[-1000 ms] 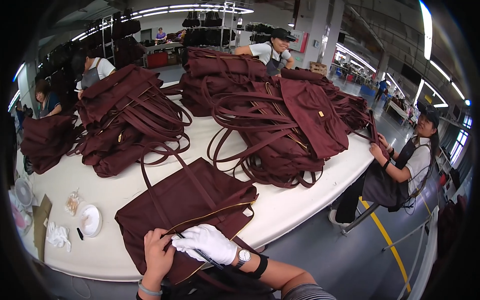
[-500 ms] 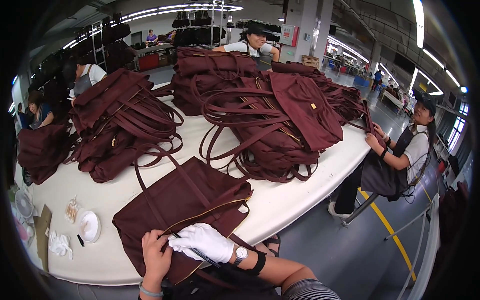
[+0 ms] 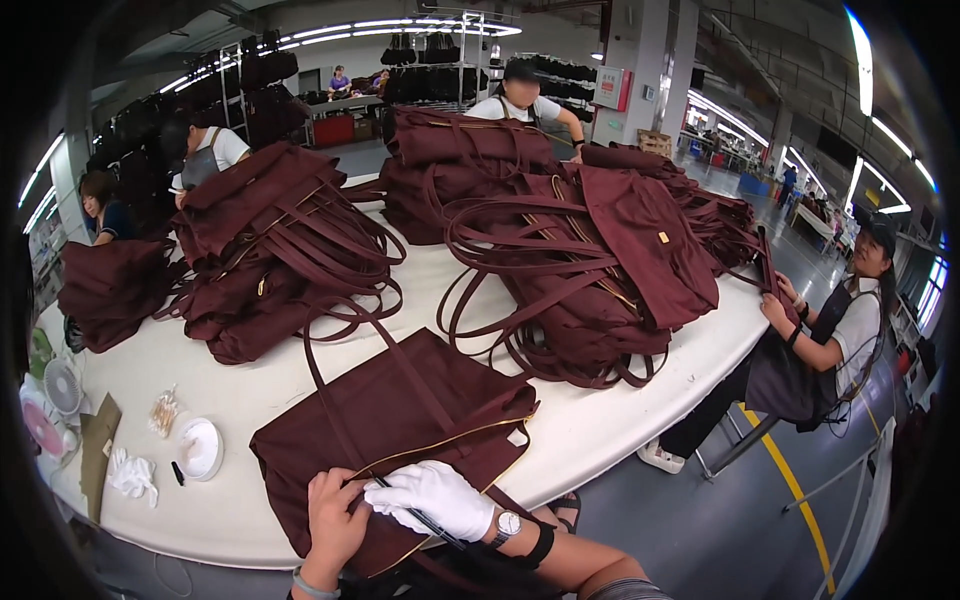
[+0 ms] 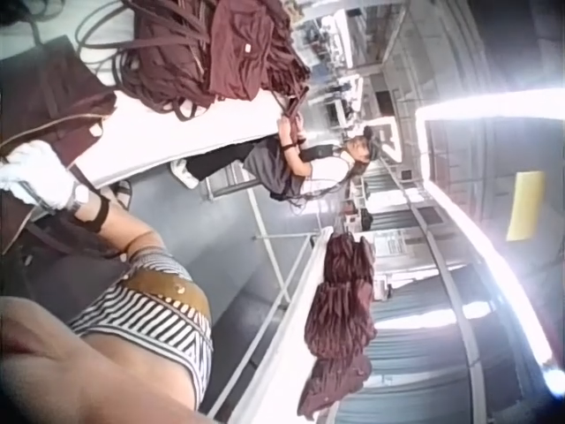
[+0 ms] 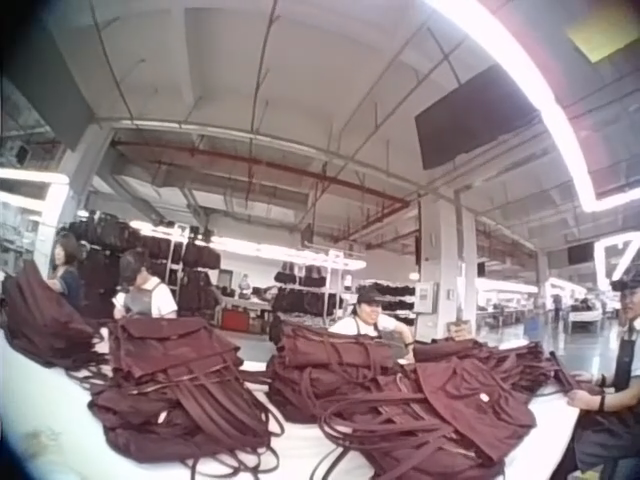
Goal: The recorder is inspecting and marking leather bags in a workshop environment.
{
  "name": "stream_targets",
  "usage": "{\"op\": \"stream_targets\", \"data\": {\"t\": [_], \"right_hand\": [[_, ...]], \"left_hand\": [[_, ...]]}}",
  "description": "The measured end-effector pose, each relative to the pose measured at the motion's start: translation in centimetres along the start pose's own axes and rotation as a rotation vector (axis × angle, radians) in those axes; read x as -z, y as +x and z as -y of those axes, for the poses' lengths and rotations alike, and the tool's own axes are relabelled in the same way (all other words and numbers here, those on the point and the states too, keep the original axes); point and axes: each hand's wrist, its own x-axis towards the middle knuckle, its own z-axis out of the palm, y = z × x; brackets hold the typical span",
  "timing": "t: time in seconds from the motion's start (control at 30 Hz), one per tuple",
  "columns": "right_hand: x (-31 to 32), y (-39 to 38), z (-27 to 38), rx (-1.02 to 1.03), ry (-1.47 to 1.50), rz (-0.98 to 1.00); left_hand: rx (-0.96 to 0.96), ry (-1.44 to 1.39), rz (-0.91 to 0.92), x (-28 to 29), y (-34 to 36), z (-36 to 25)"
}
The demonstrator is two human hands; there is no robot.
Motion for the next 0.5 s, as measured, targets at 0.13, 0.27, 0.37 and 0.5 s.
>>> {"op": "stream_targets", "data": {"t": [0.13,0.27,0.37,0.5], "right_hand": [[-0.06,-0.02,-0.01,-0.023,-0.003,0.029],[0.10,0.13,-0.03,-0.033,-0.030,0.065],[0.16,0.26,-0.08,-0.031,0.000,0.054],[0.37,0.25,-0.12,0.001,-0.019,-0.001]], "left_hand": [[-0.004,0.000,-0.006,0.03,0.08,-0.04],[0.004,-0.002,-0.004,-0.09,0.07,-0.02],[0.000,-0.001,-0.006,-0.17,0.08,-0.03],[-0.011,-0.003,-0.006,-0.31,0.15,0.06]]}}
